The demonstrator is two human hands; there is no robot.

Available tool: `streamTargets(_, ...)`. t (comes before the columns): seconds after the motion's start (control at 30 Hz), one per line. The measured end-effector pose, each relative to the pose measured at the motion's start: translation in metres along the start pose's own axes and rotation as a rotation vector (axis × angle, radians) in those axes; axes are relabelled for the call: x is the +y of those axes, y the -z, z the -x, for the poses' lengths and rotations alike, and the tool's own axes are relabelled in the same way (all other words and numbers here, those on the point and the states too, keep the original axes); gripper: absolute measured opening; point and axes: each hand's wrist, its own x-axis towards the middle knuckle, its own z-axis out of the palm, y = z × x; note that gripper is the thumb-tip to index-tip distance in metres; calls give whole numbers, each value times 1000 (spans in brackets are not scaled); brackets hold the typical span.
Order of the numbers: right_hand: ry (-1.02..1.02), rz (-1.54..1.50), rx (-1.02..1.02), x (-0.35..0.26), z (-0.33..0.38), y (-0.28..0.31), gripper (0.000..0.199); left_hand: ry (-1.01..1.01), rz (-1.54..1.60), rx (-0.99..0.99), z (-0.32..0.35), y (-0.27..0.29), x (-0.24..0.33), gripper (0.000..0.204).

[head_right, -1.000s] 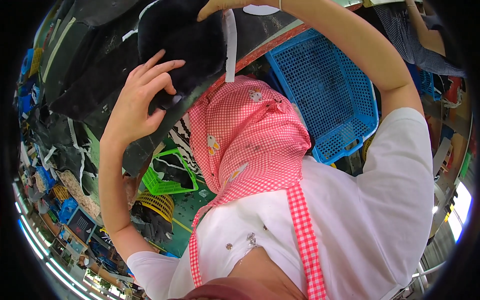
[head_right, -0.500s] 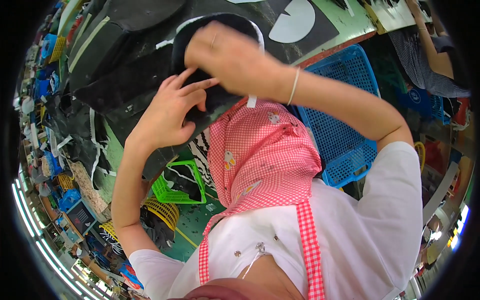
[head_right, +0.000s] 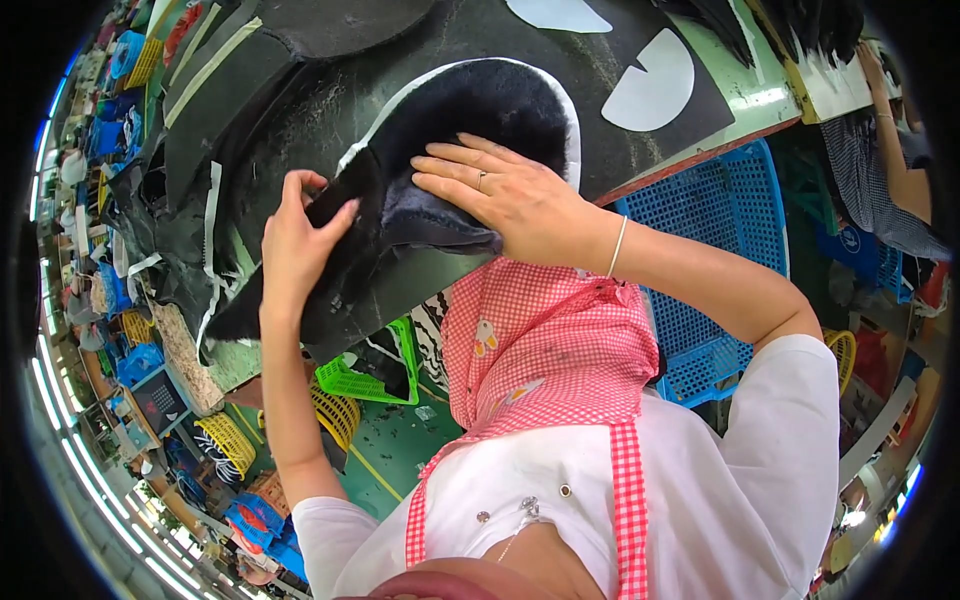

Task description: Assemble and inspect shoe components in a factory setting.

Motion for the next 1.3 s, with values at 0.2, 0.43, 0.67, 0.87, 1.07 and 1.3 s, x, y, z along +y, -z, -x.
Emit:
streamTargets(0.2,-19,98,146,-1,-14,-6,68,-729,-55,-154,23,-12,30,70)
streamTargets(0.43,56,155,735,34,-34,16,43,-648,-5,-392,28,-2,56,65)
streamTargets(0.67,-2,28,0,18,102,17,59,-666,-60,-201,24,-24,56,40)
streamTargets(0.87,20,-26,215,18,79,26,68,-783,137,-86,15,-16,44,33)
streamTargets(1.07,245,-80,401,-7,38,71,78,-454,738,63,48,30,63,26)
streamTargets(1.3,483,-263,566,-31,20,112,64,-367,965,232,63,69,85,37)
